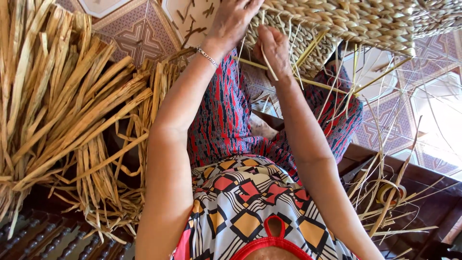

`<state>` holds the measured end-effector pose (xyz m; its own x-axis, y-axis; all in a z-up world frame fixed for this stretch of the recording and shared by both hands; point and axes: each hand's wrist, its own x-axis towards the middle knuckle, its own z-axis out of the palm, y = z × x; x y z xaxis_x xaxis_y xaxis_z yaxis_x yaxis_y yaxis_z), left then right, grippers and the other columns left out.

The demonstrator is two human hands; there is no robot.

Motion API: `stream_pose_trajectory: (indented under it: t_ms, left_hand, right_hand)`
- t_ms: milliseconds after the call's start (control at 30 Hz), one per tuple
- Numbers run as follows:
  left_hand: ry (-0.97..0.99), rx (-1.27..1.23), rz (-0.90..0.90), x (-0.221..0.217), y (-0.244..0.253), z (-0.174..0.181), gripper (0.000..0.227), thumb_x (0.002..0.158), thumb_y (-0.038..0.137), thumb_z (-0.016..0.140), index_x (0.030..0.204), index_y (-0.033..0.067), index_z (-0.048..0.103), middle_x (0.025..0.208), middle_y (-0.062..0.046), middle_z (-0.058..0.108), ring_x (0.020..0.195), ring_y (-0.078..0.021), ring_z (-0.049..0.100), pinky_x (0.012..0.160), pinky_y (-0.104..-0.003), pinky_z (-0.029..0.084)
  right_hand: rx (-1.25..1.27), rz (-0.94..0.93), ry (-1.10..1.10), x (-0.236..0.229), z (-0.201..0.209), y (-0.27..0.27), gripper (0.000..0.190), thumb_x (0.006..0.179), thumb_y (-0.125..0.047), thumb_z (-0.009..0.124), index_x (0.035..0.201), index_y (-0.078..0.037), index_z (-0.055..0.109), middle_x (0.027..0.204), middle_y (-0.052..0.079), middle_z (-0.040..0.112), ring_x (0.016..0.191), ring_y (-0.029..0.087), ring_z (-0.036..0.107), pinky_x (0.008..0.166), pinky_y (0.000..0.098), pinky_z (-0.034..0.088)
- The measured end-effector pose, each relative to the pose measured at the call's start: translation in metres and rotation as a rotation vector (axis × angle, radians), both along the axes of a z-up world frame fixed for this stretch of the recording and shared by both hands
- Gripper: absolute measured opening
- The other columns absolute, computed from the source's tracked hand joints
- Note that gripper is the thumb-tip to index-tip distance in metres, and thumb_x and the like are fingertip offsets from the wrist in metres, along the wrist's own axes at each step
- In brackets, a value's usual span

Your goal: The person weaves a basket by hand, interlacing dried plant fibers and braiding strips around the frame.

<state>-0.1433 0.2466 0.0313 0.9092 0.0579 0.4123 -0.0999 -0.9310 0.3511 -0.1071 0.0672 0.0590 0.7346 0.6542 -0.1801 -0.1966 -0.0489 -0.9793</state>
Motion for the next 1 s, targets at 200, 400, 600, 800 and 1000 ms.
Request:
stream_pose_trajectory:
  t_ms: [200, 400, 600, 800, 1000]
  left_hand:
    - [-0.08, 0.098, -0.023, -0.01, -0.003, 0.008, 0.055, 0.097, -0.001, 0.063, 0.151, 0.0042, 0.052, 0.148, -0.013, 0.051, 0.133, -0.032, 0.051, 0.111, -0.04, 0.052]
    - [-0.095, 0.165, -0.037, -0.002, -0.004, 0.0, 0.05, 0.095, 0.001, 0.066, 0.144, 0.0009, 0.054, 0.148, -0.018, 0.049, 0.142, -0.0367, 0.045, 0.116, -0.04, 0.05]
    - [-0.095, 0.26, 0.031, 0.001, -0.004, -0.022, 0.048, 0.096, 0.001, 0.07, 0.142, 0.0026, 0.056, 0.146, -0.018, 0.05, 0.14, -0.0364, 0.046, 0.113, -0.037, 0.052]
    - [-0.097, 0.222, 0.02, 0.0, -0.004, -0.016, 0.046, 0.094, 0.001, 0.07, 0.14, 0.0018, 0.059, 0.144, -0.016, 0.052, 0.138, -0.0364, 0.048, 0.113, -0.038, 0.051]
    - [-0.076, 0.199, 0.017, -0.006, -0.007, -0.003, 0.044, 0.095, 0.002, 0.067, 0.138, 0.0006, 0.06, 0.143, -0.018, 0.055, 0.14, -0.0359, 0.048, 0.117, -0.04, 0.049]
  right_hand:
    - [-0.073, -0.114, -0.103, -0.008, -0.038, 0.009, 0.035, 0.103, -0.019, 0.054, 0.071, -0.01, 0.046, 0.062, -0.002, 0.043, 0.055, 0.01, 0.035, 0.048, 0.0308, 0.031]
    - [-0.081, -0.219, -0.43, -0.014, -0.03, 0.012, 0.032, 0.102, -0.015, 0.051, 0.073, 0.0, 0.056, 0.061, 0.0, 0.049, 0.059, 0.009, 0.042, 0.05, 0.0321, 0.036]
    - [-0.206, -0.216, -0.335, -0.021, -0.037, 0.014, 0.033, 0.099, -0.014, 0.048, 0.068, -0.003, 0.055, 0.057, -0.001, 0.051, 0.051, 0.008, 0.042, 0.044, 0.0302, 0.034]
    - [-0.189, -0.236, -0.422, -0.023, -0.037, 0.012, 0.033, 0.098, -0.013, 0.048, 0.068, -0.002, 0.051, 0.058, 0.002, 0.049, 0.052, 0.009, 0.043, 0.046, 0.03, 0.038]
    - [-0.242, -0.26, -0.454, -0.025, -0.033, 0.012, 0.033, 0.099, -0.014, 0.05, 0.069, 0.0, 0.054, 0.057, 0.004, 0.051, 0.052, 0.01, 0.044, 0.046, 0.032, 0.039]
